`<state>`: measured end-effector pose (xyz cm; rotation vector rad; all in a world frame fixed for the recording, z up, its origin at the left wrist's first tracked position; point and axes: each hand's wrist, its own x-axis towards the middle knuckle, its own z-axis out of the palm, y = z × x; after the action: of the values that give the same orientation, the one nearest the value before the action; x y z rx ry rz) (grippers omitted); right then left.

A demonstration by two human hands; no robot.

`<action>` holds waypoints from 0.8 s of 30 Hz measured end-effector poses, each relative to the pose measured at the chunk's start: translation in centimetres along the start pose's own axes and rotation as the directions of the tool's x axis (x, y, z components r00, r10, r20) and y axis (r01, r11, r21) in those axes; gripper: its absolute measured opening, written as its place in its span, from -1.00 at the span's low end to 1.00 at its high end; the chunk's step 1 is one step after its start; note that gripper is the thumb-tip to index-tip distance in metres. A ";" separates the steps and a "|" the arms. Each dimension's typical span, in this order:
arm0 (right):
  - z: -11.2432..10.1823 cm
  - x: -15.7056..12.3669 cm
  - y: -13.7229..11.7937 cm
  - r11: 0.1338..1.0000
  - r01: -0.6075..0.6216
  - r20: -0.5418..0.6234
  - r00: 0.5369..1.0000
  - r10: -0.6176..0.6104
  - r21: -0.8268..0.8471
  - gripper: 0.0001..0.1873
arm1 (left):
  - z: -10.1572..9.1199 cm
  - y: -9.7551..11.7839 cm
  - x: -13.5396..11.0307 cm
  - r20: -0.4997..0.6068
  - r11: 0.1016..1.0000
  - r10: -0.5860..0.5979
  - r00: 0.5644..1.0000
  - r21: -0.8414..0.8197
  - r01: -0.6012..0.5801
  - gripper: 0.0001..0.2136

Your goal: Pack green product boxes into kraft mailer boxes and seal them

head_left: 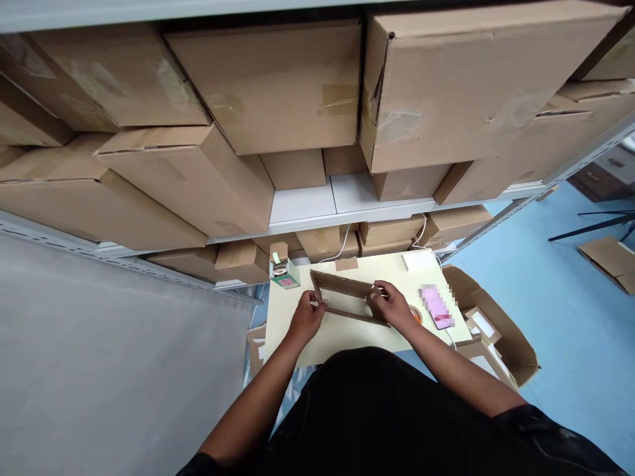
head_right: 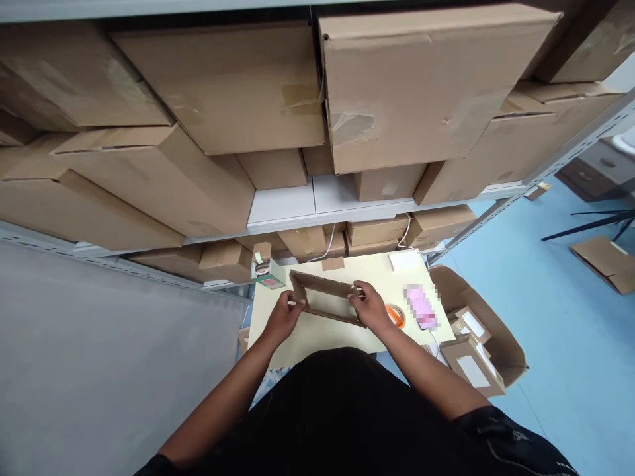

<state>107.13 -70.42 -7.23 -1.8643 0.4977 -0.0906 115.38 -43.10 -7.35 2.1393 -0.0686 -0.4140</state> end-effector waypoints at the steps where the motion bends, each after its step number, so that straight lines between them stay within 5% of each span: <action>1: 0.0 -0.3 0.5 0.999 0.034 -0.010 0.999 -0.033 0.018 -0.57 | 0.2 -0.2 -0.4 -0.039 1.000 0.014 0.999 0.005 -0.014 -0.68; 5: -0.2 -1.6 3.0 0.998 0.043 -0.099 0.994 -0.039 0.041 -0.71 | 0.8 -1.1 -1.0 -0.133 0.989 0.144 0.981 -0.018 -0.147 -0.53; 11: 0.2 -0.4 3.7 0.995 0.103 -0.214 0.972 -0.100 0.003 -0.76 | 0.5 -2.5 -1.6 0.031 0.945 0.325 0.945 0.009 -0.326 -0.42; 16: -1.3 -0.2 3.8 0.943 0.324 0.033 0.946 -0.323 -0.079 -0.69 | -0.7 -3.9 -2.1 0.132 0.886 0.421 0.897 0.152 -0.438 -0.53; 21: -3.9 -1.9 5.6 0.831 0.528 0.330 0.827 -0.455 -0.174 -0.50 | -2.1 -5.3 -1.7 0.290 0.796 0.509 0.810 0.197 -0.572 -0.35; 24: -3.6 -2.5 6.3 0.809 0.531 0.313 0.836 -0.451 -0.253 -0.52 | -1.9 -5.4 -1.4 0.230 0.804 0.523 0.821 0.185 -0.565 -0.55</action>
<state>101.92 -74.34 -11.31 -2.2661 -0.1710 -0.1357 114.10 -38.27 -10.38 2.1950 -0.8600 -0.2455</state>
